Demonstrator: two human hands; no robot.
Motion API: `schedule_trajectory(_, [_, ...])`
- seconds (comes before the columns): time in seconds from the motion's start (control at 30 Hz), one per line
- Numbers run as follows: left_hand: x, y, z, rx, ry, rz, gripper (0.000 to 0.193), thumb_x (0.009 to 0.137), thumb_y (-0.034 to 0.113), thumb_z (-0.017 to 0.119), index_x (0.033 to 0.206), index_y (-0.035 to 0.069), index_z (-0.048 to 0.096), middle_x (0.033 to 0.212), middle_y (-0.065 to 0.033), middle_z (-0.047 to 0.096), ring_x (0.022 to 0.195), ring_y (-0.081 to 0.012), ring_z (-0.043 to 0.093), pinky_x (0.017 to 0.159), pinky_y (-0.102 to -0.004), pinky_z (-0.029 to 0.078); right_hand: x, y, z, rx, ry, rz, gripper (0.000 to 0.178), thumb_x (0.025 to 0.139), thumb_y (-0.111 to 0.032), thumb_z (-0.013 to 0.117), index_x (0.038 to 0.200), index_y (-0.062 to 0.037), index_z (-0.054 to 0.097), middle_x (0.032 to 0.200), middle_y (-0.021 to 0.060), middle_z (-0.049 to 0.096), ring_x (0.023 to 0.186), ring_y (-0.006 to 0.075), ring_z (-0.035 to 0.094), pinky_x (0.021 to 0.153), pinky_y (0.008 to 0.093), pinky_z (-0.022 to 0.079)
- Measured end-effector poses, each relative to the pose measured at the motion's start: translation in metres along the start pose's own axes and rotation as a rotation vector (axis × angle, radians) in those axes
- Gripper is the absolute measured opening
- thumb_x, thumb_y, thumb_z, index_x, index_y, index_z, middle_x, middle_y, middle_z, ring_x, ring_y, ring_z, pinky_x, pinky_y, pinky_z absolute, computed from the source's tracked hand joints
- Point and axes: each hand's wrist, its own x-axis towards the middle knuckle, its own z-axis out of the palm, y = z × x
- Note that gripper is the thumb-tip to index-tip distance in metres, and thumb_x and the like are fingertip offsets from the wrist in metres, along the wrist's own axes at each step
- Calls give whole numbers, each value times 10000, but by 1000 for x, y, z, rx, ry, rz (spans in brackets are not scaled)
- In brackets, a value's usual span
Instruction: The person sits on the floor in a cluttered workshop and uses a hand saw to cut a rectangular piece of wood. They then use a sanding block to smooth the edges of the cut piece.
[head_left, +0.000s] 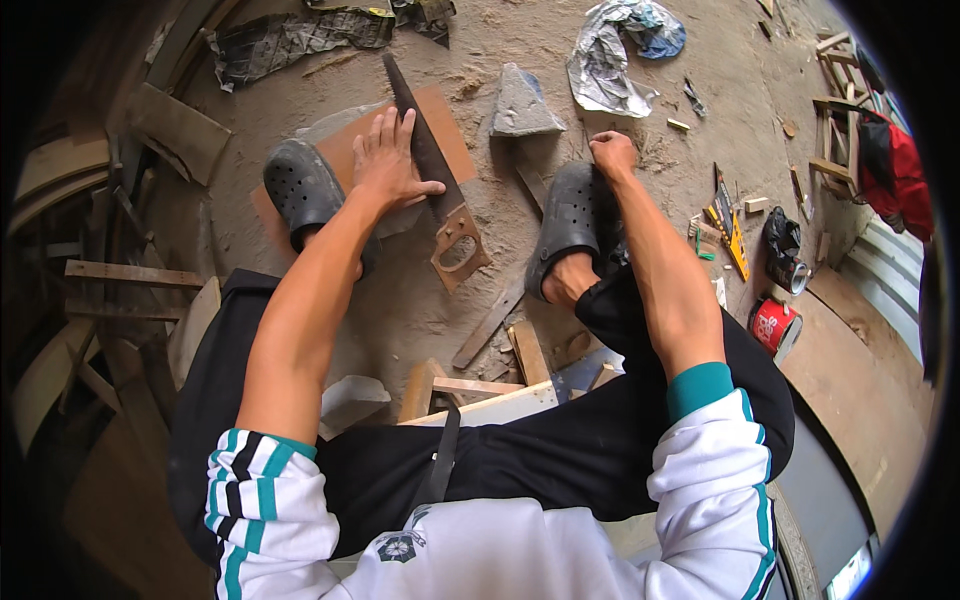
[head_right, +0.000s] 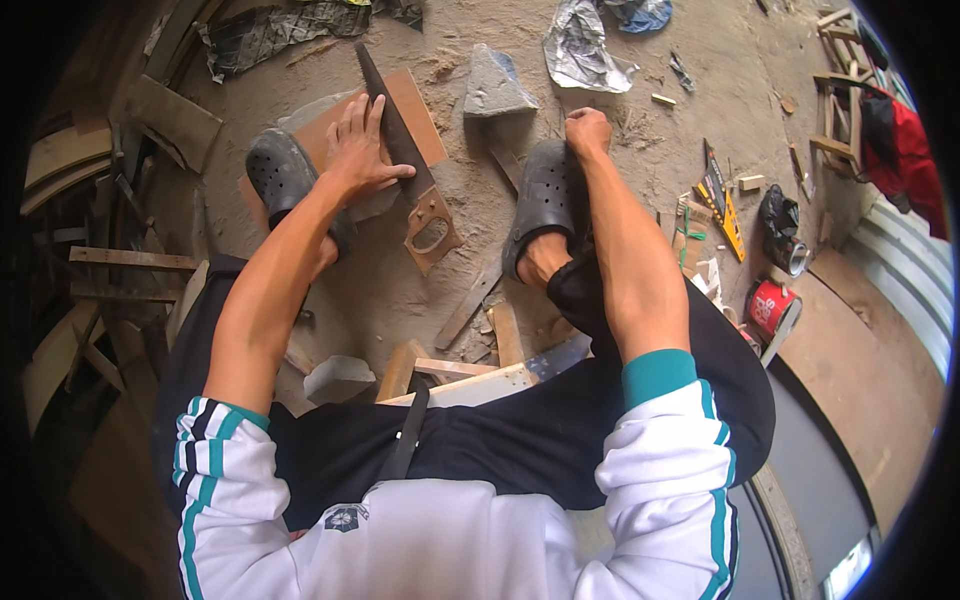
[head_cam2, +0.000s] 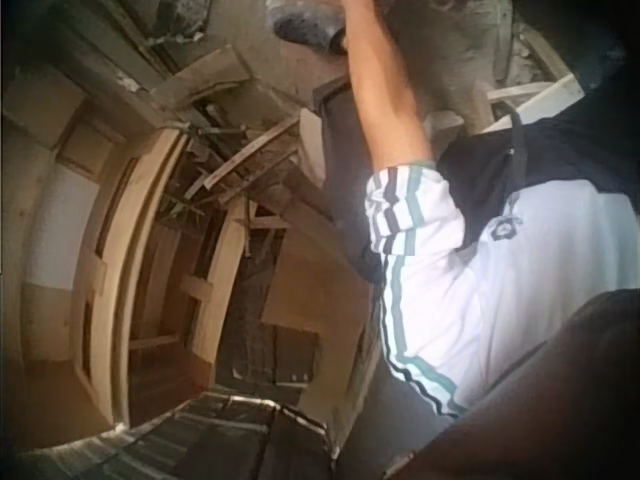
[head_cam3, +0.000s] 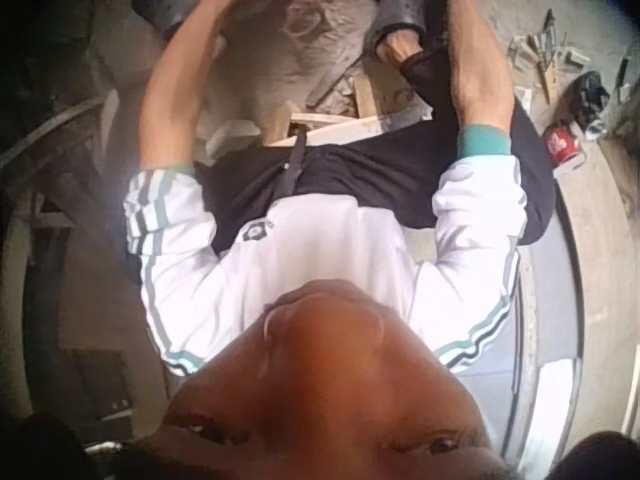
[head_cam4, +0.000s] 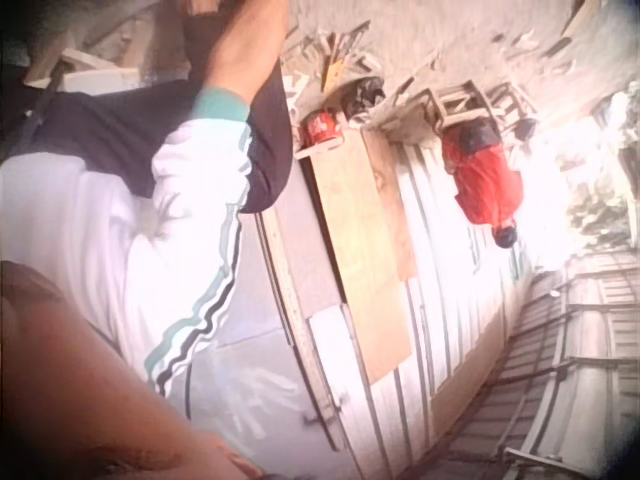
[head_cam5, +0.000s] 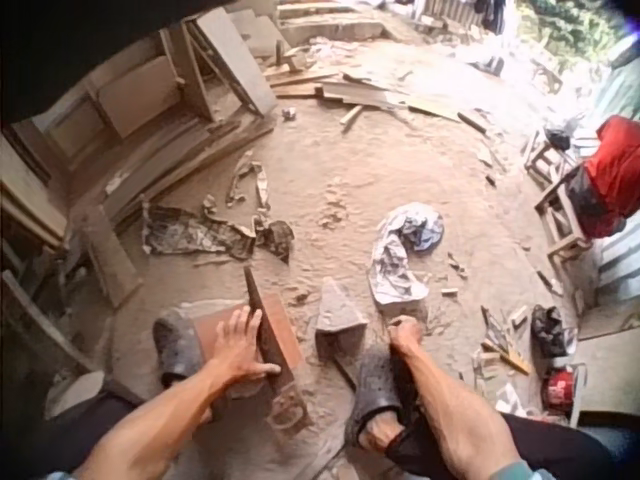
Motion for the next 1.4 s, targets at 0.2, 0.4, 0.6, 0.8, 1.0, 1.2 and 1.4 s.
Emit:
schedule_trajectory(0.2, [11,-10,7,-35,-2,39,1439,538,829,707,1567,138,-23,1622,-188,-52,1494,-387,-75,1128,-673,20,6,-2,8,-3,-136,26,274,779,-323,767,946,-106,768,994,179,724,982,335,689,874,398,530])
schedule_trajectory(0.4, [18,-21,30,-144,-44,91,1499,530,848,693,1550,117,-127,1603,-226,-152,1456,-444,-206,1081,-706,-99,18,-6,27,-191,-7,90,287,815,-313,721,918,-47,761,940,224,716,956,367,692,853,418,532])
schedule_trajectory(0.6, [20,-24,23,-173,-78,73,1490,538,816,719,1551,122,-125,1601,-222,-164,1455,-439,-215,1085,-695,-115,0,-19,15,-117,-9,-42,332,813,-290,630,922,3,742,974,261,696,930,414,679,841,446,529])
schedule_trajectory(0.8, [21,-25,29,-218,-48,91,1489,528,801,737,1555,136,-113,1607,-203,-155,1468,-417,-192,1096,-691,-98,-48,-48,15,363,450,-200,229,833,-265,664,827,-38,642,737,108,681,682,252,664,672,378,522])
schedule_trajectory(1.0, [21,-26,29,-218,-58,78,1492,500,815,737,1561,188,-105,1617,-172,-152,1475,-400,-182,1104,-687,-88,-151,-88,64,782,147,-127,129,889,-137,585,822,-36,628,740,87,667,612,165,670,583,305,513])
schedule_trajectory(1.2, [22,-24,26,-194,-52,86,1482,509,830,718,1564,160,-77,1612,-208,-125,1475,-427,-150,1100,-694,-68,-229,-71,103,585,-160,-99,295,923,-210,577,1074,20,684,942,162,698,906,281,681,823,359,510])
schedule_trajectory(1.4, [24,-26,31,-205,-49,74,1502,470,836,732,1568,193,-67,1617,-198,-116,1478,-419,-148,1099,-697,-61,-241,-76,104,533,-243,-86,417,896,-349,696,1064,32,679,1031,188,687,975,297,657,869,370,486])
